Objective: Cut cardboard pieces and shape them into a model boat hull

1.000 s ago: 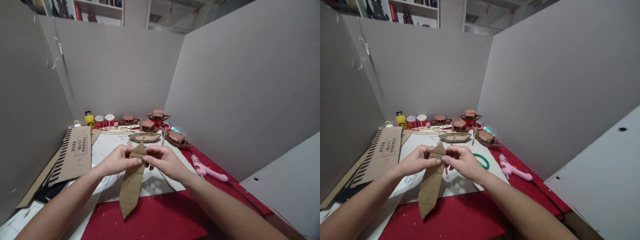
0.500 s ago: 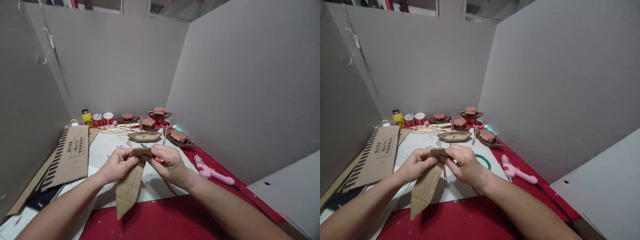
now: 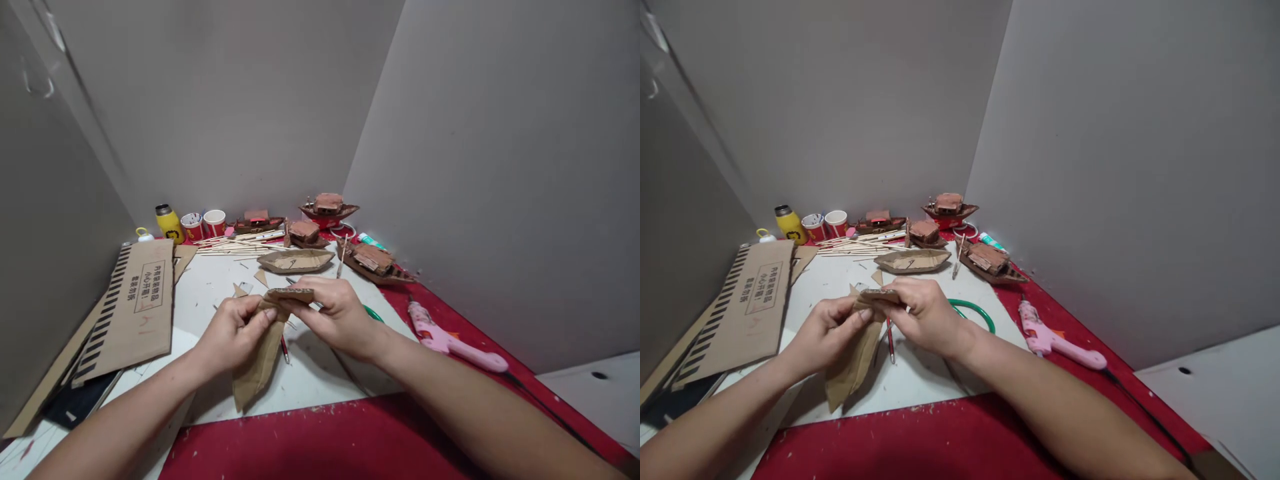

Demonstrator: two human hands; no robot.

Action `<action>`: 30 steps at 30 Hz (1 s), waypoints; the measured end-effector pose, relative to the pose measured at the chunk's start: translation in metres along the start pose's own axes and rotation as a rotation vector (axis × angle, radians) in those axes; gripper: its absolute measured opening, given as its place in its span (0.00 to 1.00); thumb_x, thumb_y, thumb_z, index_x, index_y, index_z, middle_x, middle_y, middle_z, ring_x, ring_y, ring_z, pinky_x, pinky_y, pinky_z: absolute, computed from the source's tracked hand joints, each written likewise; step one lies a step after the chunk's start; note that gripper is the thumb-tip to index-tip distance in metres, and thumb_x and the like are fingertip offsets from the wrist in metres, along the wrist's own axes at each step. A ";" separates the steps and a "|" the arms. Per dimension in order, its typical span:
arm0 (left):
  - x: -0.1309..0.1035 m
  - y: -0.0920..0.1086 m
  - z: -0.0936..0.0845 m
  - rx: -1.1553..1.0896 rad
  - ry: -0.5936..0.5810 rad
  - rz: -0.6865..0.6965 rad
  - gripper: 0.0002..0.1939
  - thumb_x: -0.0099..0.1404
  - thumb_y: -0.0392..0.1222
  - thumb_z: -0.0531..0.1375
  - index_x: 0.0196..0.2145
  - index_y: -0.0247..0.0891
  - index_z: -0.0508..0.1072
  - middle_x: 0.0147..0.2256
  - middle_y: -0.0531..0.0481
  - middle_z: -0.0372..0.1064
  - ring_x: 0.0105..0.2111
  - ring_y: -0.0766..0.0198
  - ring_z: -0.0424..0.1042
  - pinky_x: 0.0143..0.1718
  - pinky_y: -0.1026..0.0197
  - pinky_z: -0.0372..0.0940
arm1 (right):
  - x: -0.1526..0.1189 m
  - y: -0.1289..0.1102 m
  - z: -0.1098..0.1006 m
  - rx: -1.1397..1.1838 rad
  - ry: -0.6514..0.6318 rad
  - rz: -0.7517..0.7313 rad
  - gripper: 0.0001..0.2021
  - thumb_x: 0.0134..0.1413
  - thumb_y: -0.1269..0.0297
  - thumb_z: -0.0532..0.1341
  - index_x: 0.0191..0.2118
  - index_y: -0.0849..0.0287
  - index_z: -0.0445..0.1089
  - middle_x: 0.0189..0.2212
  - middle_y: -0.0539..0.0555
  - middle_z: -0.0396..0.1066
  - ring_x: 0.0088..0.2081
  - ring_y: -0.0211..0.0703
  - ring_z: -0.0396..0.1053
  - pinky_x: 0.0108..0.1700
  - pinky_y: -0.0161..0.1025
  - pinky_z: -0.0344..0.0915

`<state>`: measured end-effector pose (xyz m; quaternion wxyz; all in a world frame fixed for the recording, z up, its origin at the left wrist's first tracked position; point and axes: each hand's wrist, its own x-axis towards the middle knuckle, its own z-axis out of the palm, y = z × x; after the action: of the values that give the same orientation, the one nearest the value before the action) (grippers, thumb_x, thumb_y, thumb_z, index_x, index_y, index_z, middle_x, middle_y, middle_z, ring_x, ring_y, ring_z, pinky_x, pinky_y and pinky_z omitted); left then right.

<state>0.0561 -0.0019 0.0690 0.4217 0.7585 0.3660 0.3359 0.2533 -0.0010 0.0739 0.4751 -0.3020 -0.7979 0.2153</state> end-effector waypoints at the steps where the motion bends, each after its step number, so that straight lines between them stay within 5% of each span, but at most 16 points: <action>1: 0.001 -0.001 0.000 0.002 0.005 -0.014 0.14 0.66 0.47 0.56 0.31 0.33 0.75 0.27 0.51 0.69 0.28 0.64 0.64 0.33 0.63 0.60 | -0.001 0.002 0.001 -0.012 0.009 -0.010 0.07 0.56 0.71 0.62 0.38 0.60 0.78 0.26 0.52 0.75 0.28 0.39 0.70 0.32 0.35 0.67; 6: 0.003 -0.004 -0.003 -0.226 -0.123 -0.214 0.17 0.66 0.52 0.55 0.34 0.34 0.73 0.25 0.53 0.66 0.23 0.67 0.61 0.26 0.65 0.57 | -0.001 0.008 0.004 0.315 0.068 0.324 0.07 0.54 0.62 0.64 0.32 0.61 0.75 0.25 0.51 0.74 0.26 0.38 0.69 0.29 0.35 0.67; 9: 0.003 -0.002 -0.003 -0.200 -0.103 -0.143 0.16 0.67 0.50 0.54 0.34 0.34 0.72 0.27 0.52 0.68 0.26 0.66 0.63 0.29 0.64 0.59 | 0.000 0.008 0.006 0.456 -0.019 0.476 0.11 0.50 0.58 0.66 0.30 0.62 0.73 0.23 0.49 0.71 0.23 0.35 0.66 0.25 0.33 0.65; 17: 0.000 -0.003 0.004 0.163 0.150 0.020 0.16 0.67 0.44 0.53 0.23 0.36 0.65 0.20 0.57 0.56 0.23 0.68 0.55 0.27 0.64 0.54 | -0.007 0.009 0.021 0.268 0.078 0.319 0.09 0.53 0.60 0.64 0.29 0.61 0.74 0.21 0.49 0.69 0.23 0.36 0.64 0.25 0.34 0.62; 22: 0.002 0.000 -0.008 -0.167 -0.072 -0.196 0.16 0.66 0.52 0.55 0.31 0.35 0.70 0.25 0.53 0.64 0.24 0.67 0.60 0.26 0.65 0.57 | -0.004 0.010 0.017 0.485 0.130 0.485 0.12 0.48 0.56 0.68 0.27 0.62 0.74 0.20 0.49 0.70 0.22 0.35 0.65 0.25 0.34 0.64; 30: -0.001 0.006 -0.009 -0.059 -0.057 -0.110 0.16 0.68 0.51 0.53 0.34 0.35 0.72 0.24 0.54 0.62 0.23 0.68 0.57 0.24 0.66 0.56 | -0.007 0.014 0.018 0.595 0.043 0.568 0.11 0.44 0.59 0.71 0.28 0.63 0.76 0.21 0.49 0.72 0.23 0.34 0.67 0.27 0.33 0.66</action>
<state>0.0492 -0.0015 0.0776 0.4720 0.7337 0.3848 0.3014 0.2437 0.0033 0.0529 0.4798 -0.3641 -0.5756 0.5531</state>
